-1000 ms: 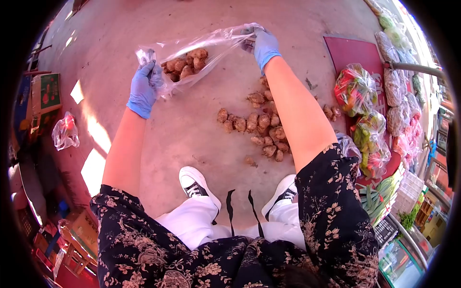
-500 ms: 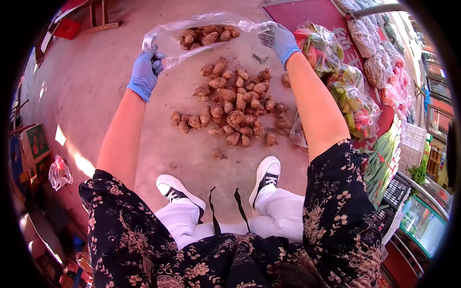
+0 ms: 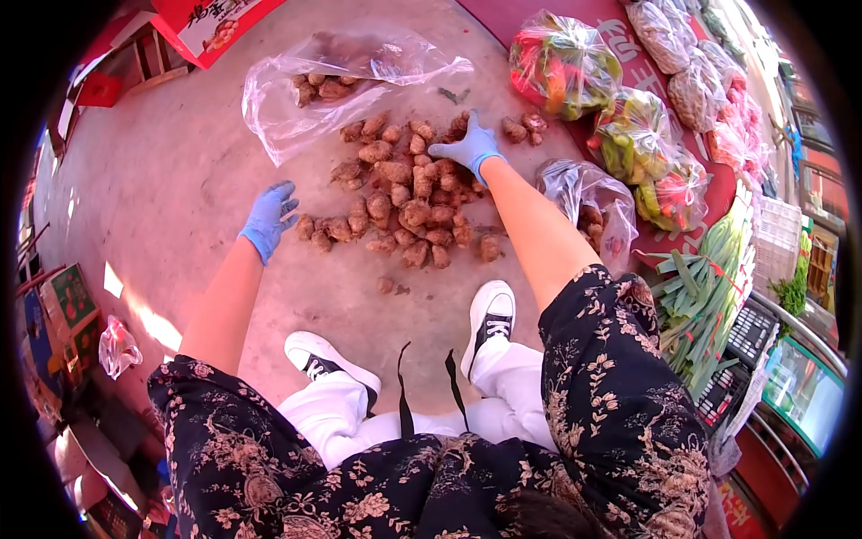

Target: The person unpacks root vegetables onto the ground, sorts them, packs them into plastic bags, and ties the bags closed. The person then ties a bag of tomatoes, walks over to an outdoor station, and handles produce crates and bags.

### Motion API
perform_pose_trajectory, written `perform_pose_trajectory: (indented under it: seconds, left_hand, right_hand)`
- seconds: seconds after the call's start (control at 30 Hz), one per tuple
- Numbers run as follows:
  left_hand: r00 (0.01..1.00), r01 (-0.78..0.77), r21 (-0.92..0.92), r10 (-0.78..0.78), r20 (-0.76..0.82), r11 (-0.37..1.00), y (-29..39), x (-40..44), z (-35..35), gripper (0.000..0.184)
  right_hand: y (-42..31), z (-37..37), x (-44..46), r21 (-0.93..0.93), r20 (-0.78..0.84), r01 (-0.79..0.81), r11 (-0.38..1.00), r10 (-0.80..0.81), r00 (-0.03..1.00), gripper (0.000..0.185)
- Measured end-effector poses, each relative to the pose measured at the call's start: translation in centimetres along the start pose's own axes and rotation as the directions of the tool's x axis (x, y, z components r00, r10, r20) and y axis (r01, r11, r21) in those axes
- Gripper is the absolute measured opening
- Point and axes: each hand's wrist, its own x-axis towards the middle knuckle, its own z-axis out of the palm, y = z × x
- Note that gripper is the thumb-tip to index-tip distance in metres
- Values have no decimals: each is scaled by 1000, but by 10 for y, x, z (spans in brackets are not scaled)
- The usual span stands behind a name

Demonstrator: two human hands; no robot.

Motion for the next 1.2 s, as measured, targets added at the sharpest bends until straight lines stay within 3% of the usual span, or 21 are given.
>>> perform_pose_trajectory:
  seconds: [0.03, 0.1, 0.17, 0.27, 0.37, 0.47, 0.5, 0.63, 0.73, 0.8, 0.83, 0.93, 0.97, 1.07, 1.2]
  left_hand:
    - [997, -29, 128, 20, 70, 991, -2, -13, 19, 52]
    - [990, -120, 372, 85, 108, 921, -2, -18, 52, 62]
    - [881, -471, 647, 357, 311, 599, -14, 12, 66, 74]
    - [826, -490, 815, 463, 321, 308, -13, 27, 98, 68]
    - [872, -329, 917, 445, 203, 226, -13, 30, 118, 72]
    - [829, -327, 891, 548, 111, 314, -27, 25, 125, 66]
    - [817, -367, 875, 558, 143, 314, -32, 27, 123, 66]
    - [761, -522, 788, 596, 258, 325, -45, 39, 97, 71]
    - [836, -509, 717, 473, 279, 476, -41, 40, 86, 69]
    - [894, -381, 409, 218, 390, 829, -30, 27, 81, 66]
    - [875, -246, 238, 110, 472, 940, -18, 16, 79, 65]
    - [753, -99, 131, -12, 658, 986, 5, -9, 69, 62]
    - [732, -87, 116, -16, 681, 990, 9, -16, 70, 63]
    - [679, -46, 69, -19, 734, 997, 24, -37, 69, 65]
    - [605, -12, -24, 26, 796, 1000, 35, -54, 78, 66]
  right_hand:
    - [-11, 0, -8, -127, 37, 24, 992, -20, 999, 105]
    - [-15, 10, -6, -114, 81, 92, 989, -83, 993, 100]
    - [-11, 21, -1, -37, 178, 185, 982, -176, 968, 94]
    - [-17, 16, -14, -24, 293, 226, 974, -209, 933, 95]
    - [-20, 16, -23, 17, 282, 257, 966, -251, 926, 94]
    - [-29, 28, -44, -24, 149, 165, 986, -160, 976, 92]
    - [-35, 30, -48, -50, 84, 120, 991, -116, 990, 91]
    - [-37, 34, -48, -136, 109, 80, 987, -66, 992, 87]
    - [-26, 30, -38, -100, 137, 183, 978, -168, 976, 84]
    - [-14, 20, -27, 253, 253, 228, 940, -292, 922, 83]
    - [-10, 16, -22, 387, 360, 140, 911, -289, 887, 76]
    - [-3, 4, -20, 653, 623, -222, 724, -346, 702, 55]
    - [-4, -2, -24, 682, 617, -263, 683, -343, 708, 38]
    - [-15, -13, -33, 698, 708, -531, 480, -350, 614, 35]
    - [-35, -10, -40, 716, 688, -650, 256, -416, 594, 36]
